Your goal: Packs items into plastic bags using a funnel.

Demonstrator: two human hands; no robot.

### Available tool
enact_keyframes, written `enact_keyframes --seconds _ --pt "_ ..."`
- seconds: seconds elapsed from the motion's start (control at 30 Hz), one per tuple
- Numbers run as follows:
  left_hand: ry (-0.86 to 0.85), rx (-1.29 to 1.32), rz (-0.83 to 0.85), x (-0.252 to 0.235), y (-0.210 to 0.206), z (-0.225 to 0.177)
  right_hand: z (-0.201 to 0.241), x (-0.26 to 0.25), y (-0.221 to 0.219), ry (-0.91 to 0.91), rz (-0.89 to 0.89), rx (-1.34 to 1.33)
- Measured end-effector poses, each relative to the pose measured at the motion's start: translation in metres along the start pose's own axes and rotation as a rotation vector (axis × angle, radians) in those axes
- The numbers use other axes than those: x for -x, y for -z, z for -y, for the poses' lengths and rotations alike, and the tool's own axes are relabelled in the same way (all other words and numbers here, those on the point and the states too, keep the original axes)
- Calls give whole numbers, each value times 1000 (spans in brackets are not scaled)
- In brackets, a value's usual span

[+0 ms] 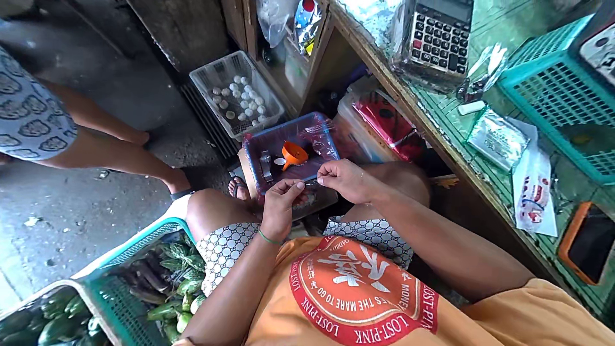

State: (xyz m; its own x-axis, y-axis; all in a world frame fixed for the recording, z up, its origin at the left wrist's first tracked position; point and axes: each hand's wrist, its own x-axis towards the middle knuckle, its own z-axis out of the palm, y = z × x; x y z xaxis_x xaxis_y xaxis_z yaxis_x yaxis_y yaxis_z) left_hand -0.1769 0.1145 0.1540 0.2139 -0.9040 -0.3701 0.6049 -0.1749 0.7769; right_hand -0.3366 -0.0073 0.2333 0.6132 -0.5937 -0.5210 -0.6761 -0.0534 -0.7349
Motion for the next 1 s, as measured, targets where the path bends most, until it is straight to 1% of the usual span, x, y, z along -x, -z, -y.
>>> enact_keyframes --seconds 0.17,0.3,0.37,0.43,0.5,0.63,0.73,0.87,0.93,1.0 --pt "6 -8 -27 -3 2 -4 -4 -1 5 37 79 24" --pt "145 74 4 -1 -1 -13 -12 2 -1 152 -15 -109" --pt "173 129 17 1 -1 -17 -17 4 -6 197 -62 -189" --pt "157 124 -11 1 -1 -19 -23 6 -12 221 -106 -306" --pt "111 57 -38 -1 -1 -19 -30 6 -20 248 -123 -412" --pt "18 -132 -25 -7 -1 -27 -44 2 -30 264 -79 -519" --pt "21 -198 -9 -9 -4 -34 -44 3 -32 221 -121 -515" --pt "46 -179 1 -8 -10 -35 -43 4 -34 211 -193 -624" --pt "37 -200 22 -6 -13 -35 -46 4 -34 224 -192 -664" --pt "21 -247 22 -7 -15 -38 -48 6 -34 242 -154 -696"
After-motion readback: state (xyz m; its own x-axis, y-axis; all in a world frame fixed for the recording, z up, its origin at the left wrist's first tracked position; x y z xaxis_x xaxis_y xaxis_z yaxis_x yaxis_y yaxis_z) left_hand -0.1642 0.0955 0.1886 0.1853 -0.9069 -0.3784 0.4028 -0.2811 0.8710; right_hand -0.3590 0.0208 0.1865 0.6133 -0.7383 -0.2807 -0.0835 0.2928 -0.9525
